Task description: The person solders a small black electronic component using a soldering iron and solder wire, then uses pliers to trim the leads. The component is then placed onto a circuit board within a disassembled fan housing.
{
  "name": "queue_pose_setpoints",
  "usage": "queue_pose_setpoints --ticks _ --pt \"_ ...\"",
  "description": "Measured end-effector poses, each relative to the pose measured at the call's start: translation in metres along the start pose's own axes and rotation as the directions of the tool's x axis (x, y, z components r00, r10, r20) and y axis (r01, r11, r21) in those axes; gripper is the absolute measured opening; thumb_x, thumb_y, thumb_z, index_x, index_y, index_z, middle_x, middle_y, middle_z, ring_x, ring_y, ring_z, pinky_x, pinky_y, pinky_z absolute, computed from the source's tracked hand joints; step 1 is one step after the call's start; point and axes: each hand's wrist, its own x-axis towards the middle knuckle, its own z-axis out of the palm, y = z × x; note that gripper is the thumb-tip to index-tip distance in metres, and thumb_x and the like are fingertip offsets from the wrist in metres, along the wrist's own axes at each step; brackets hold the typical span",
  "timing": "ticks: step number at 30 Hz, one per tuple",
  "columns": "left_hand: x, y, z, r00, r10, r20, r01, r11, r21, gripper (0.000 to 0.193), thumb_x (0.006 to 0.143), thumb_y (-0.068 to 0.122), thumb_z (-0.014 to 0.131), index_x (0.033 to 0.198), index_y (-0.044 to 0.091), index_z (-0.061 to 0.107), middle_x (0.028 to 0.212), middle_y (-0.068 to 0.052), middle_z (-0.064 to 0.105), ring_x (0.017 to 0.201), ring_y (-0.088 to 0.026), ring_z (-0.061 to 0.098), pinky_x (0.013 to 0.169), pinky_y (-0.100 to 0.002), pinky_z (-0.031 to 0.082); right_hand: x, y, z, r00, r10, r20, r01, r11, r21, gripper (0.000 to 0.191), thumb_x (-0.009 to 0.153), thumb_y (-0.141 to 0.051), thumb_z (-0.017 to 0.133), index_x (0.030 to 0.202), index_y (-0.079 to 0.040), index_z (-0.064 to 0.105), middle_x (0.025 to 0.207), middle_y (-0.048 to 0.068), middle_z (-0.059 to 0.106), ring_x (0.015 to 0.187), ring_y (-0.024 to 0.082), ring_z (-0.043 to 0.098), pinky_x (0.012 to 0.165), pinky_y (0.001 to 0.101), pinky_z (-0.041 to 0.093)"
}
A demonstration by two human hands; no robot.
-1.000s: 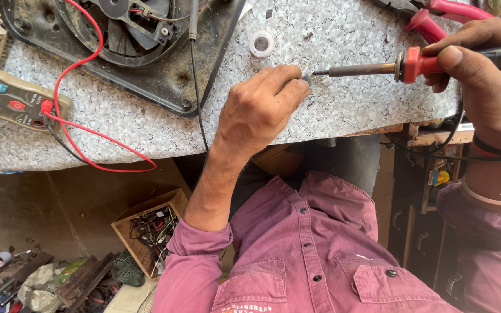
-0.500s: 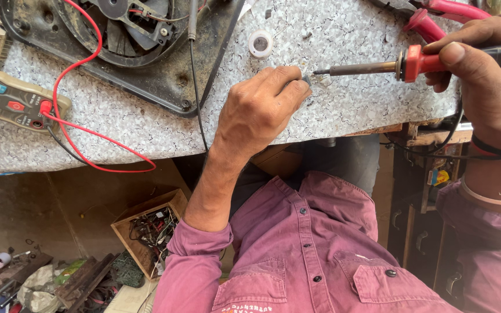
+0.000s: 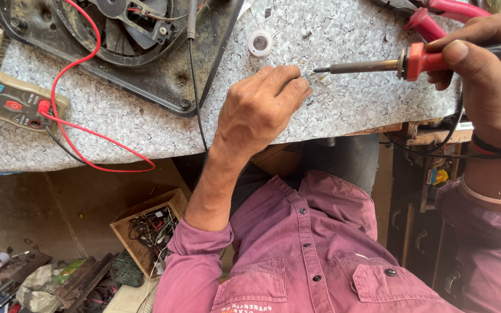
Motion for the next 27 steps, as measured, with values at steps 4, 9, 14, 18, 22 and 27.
queue_pose_setpoints --ticks 4,9,14,18,22,27 --pt "0.0001 0.0002 -0.0007 1.000 0.006 0.001 -0.006 1.000 0.018 0.020 0.093 0.013 0.083 0.106 0.003 0.071 0.108 -0.008 0.071 0.086 -0.020 0.070 0.068 -0.032 0.059 -0.0026 0.0042 -0.0020 1.000 0.017 -0.014 -0.017 1.000 0.006 0.035 0.116 -0.030 0.068 0.110 0.004 0.064 0.095 0.017 0.069 0.078 0.017 0.067 0.074 0.0272 0.056" --pt "0.0001 0.0004 -0.0011 1.000 0.010 -0.001 -0.010 1.000 0.021 0.017 0.093 0.010 0.081 0.105 0.005 0.071 0.108 -0.006 0.070 0.086 -0.019 0.069 0.068 -0.031 0.058 -0.0024 0.0093 -0.0058 1.000 0.015 0.008 -0.016 0.999 0.028 0.036 0.115 -0.032 0.068 0.111 0.003 0.063 0.094 0.017 0.068 0.077 0.018 0.066 0.072 0.0276 0.056" --pt "0.0002 -0.0008 0.0001 1.000 0.018 -0.003 -0.018 1.000 0.026 0.015 0.093 0.006 0.080 0.106 0.004 0.072 0.110 -0.007 0.070 0.087 -0.018 0.069 0.068 -0.030 0.058 -0.0029 0.0109 -0.0057 1.000 0.011 0.001 -0.011 0.999 0.043 0.036 0.115 -0.031 0.068 0.111 0.004 0.063 0.094 0.017 0.068 0.077 0.019 0.066 0.072 0.0282 0.056" --pt "-0.0009 -0.0009 0.0003 1.000 0.021 0.006 -0.021 0.999 0.033 0.016 0.092 0.005 0.078 0.106 0.004 0.072 0.111 -0.007 0.069 0.087 -0.019 0.069 0.070 -0.030 0.059 -0.0023 0.0092 -0.0057 1.000 -0.012 0.016 0.012 0.999 0.043 0.033 0.117 -0.029 0.068 0.112 0.004 0.064 0.095 0.017 0.068 0.077 0.018 0.067 0.071 0.0277 0.056" --pt "-0.0009 -0.0010 0.0000 1.000 0.021 0.012 -0.022 1.000 0.023 0.016 0.092 0.004 0.077 0.107 0.004 0.071 0.112 -0.008 0.069 0.089 -0.020 0.070 0.072 -0.031 0.060 -0.0008 0.0072 -0.0056 1.000 0.001 0.031 -0.002 0.999 0.046 0.032 0.118 -0.027 0.068 0.113 0.005 0.067 0.094 0.017 0.068 0.076 0.019 0.066 0.070 0.0278 0.055" --pt "-0.0012 -0.0010 -0.0009 0.999 0.014 0.032 -0.014 1.000 0.010 0.016 0.092 0.003 0.076 0.107 0.003 0.071 0.112 -0.009 0.068 0.089 -0.021 0.071 0.073 -0.032 0.060 -0.0003 0.0065 -0.0049 0.999 -0.003 0.044 0.000 0.999 0.052 0.032 0.119 -0.027 0.068 0.115 0.005 0.066 0.096 0.017 0.069 0.078 0.018 0.066 0.072 0.0275 0.056"
